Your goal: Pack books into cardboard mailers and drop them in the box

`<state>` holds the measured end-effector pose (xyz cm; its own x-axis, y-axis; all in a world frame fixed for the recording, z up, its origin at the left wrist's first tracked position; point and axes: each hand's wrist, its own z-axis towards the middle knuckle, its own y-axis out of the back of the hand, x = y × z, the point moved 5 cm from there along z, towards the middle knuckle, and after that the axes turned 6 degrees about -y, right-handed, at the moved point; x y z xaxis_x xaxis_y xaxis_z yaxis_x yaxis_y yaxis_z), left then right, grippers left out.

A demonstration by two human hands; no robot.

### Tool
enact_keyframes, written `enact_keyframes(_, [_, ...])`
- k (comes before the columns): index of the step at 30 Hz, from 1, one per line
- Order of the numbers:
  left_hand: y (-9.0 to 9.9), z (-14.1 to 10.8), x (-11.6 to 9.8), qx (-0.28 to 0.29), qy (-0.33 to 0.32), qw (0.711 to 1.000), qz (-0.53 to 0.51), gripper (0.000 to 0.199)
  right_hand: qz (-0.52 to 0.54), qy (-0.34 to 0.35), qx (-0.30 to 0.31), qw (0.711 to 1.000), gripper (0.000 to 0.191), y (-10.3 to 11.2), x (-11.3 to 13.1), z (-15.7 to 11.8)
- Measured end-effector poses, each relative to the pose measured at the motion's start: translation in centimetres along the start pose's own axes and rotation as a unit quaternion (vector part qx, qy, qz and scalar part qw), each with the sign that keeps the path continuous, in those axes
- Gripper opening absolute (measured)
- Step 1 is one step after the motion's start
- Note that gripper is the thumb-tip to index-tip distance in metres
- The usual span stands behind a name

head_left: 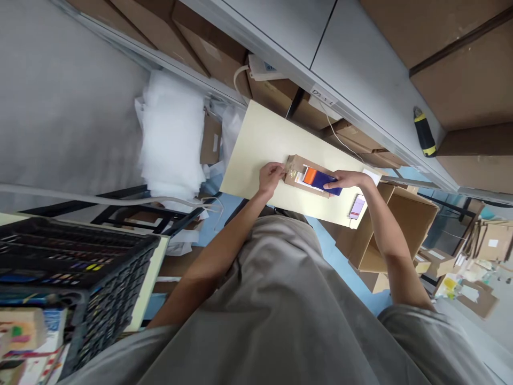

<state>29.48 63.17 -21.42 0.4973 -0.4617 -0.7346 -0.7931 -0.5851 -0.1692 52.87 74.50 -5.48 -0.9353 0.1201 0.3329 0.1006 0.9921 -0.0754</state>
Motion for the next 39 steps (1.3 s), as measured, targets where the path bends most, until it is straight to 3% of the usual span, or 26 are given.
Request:
enact_keyframes(5, [0.0,1.0,0.7,0.021,-0.029,0.998,0.048,0.023,0.003,-0.023,-0.01,1.0,0.067,0.0,0.4,-0.1])
enact_keyframes(12, [-0.2,1.9,1.0,0.097,-0.075,0.979,0.164,0.021,0.029,-0.056,-0.026,0.998,0.072,-0.9,0.7,-0.1])
enact_keyframes(15, [0.2,1.8,0.1,0.085,-0.09,0.968,0.219,0.021,0.02,-0.055,-0.039,0.998,0.074,-1.2,0.9,-0.1])
enact_keyframes(19, [-1.0,0.6,-2.2,0.151,-0.164,0.939,0.26,0.022,0.027,-0.064,-0.068,0.995,0.073,-1.8,1.1,-0.1])
enact_keyframes(21, [-1.5,0.1,-3.0,0.17,-0.168,0.926,0.293,0.024,0.024,-0.077,-0.083,0.993,0.073,-2.1,1.1,-0.1])
enact_keyframes(25, [-1.9,-0.2,-3.5,0.166,-0.141,0.919,0.329,0.024,0.005,-0.115,-0.111,0.987,0.07,-2.9,0.8,-0.4])
enact_keyframes(30, [-2.0,-0.3,-3.9,0.149,-0.15,0.917,0.338,0.024,-0.007,-0.115,-0.132,0.985,0.07,-3.5,0.5,-1.2])
enact_keyframes(36, [-2.1,-0.2,-3.1,0.116,-0.136,0.925,0.336,0.018,-0.034,-0.066,-0.093,0.993,0.08,-3.3,0.1,-1.3])
enact_keyframes(39, [-1.9,0.0,-2.4,0.082,-0.14,0.929,0.332,0.016,-0.056,-0.063,-0.087,0.993,0.085,-2.9,-1.9,-1.9])
